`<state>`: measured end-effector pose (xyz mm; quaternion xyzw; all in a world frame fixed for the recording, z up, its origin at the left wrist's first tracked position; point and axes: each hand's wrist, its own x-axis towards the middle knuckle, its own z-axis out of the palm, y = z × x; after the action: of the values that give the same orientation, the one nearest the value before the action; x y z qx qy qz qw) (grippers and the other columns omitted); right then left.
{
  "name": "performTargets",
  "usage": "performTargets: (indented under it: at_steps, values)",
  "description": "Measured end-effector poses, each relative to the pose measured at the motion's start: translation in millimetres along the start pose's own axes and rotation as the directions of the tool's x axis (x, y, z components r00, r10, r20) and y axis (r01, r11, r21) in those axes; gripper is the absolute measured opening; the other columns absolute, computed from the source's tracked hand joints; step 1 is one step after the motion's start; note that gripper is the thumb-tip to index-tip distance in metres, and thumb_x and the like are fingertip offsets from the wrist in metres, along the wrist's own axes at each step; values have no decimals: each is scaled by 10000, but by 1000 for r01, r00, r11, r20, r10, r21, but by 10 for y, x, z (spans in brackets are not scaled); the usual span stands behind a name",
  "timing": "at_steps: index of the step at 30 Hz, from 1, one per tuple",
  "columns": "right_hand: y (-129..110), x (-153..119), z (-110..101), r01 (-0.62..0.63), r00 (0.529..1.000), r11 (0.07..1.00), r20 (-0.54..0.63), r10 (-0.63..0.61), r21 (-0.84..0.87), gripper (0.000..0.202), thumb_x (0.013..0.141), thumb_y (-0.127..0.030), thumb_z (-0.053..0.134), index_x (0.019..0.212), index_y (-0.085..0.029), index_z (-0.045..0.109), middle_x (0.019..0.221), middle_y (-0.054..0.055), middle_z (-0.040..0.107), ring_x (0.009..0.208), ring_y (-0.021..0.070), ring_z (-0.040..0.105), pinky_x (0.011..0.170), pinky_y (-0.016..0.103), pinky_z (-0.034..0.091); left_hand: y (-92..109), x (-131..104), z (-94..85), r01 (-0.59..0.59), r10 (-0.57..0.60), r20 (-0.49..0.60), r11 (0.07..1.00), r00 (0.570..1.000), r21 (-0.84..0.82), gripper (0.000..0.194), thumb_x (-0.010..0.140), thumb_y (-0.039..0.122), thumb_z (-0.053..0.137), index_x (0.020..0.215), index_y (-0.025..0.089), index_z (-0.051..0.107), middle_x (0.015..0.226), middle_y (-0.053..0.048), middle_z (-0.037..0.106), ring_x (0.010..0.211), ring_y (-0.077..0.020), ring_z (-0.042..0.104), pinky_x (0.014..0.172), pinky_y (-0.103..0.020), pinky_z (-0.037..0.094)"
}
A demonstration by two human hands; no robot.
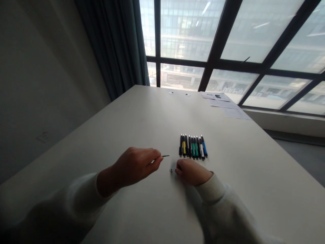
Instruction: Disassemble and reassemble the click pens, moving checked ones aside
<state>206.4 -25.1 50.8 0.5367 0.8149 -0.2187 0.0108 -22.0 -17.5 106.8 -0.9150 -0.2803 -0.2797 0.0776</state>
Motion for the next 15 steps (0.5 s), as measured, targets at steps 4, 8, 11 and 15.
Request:
performTargets:
  at_steps: [4, 8, 11, 15]
  values:
    - [10, 23, 43, -15, 1000, 1000, -7, 15, -16, 189, 914, -225, 527, 768, -155, 623, 796, 81, 692, 719, 189, 604, 652, 290, 391, -4, 2, 0, 2, -2, 6, 1000, 1000, -18, 282, 975, 303, 445, 741, 186, 552, 591, 29, 591, 476, -114, 527, 443, -262, 285]
    - [-30, 21, 20, -34, 999, 999, -20, 33, -26, 184, 917, -232, 546, 767, -160, 625, 783, 75, 690, 714, 188, 614, 645, 285, 394, -4, 7, -9, 5, -4, 22, 1000, 1000, -27, 278, 974, 298, 445, 752, 181, 564, 600, 26, 603, 480, -111, 535, 446, -253, 290]
    - [-35, 14, 10, -44, 999, 999, -22, 44, 0, 185, 925, -222, 532, 779, -156, 627, 810, 94, 699, 744, 202, 625, 672, 298, 410, -2, 7, -12, -1, 1, 24, 1000, 1000, -28, 274, 972, 293, 445, 757, 179, 571, 605, 24, 609, 481, -112, 534, 447, -253, 294]
    - [11, -34, -8, -51, 999, 997, 0, 51, 62, 92, 855, -191, 618, 941, -162, 634, 847, 71, 707, 761, 189, 634, 685, 281, 443, -4, 2, -10, 0, 0, 20, 1000, 1000, -24, 283, 974, 297, 442, 755, 178, 577, 602, 22, 607, 479, -116, 531, 446, -259, 292]
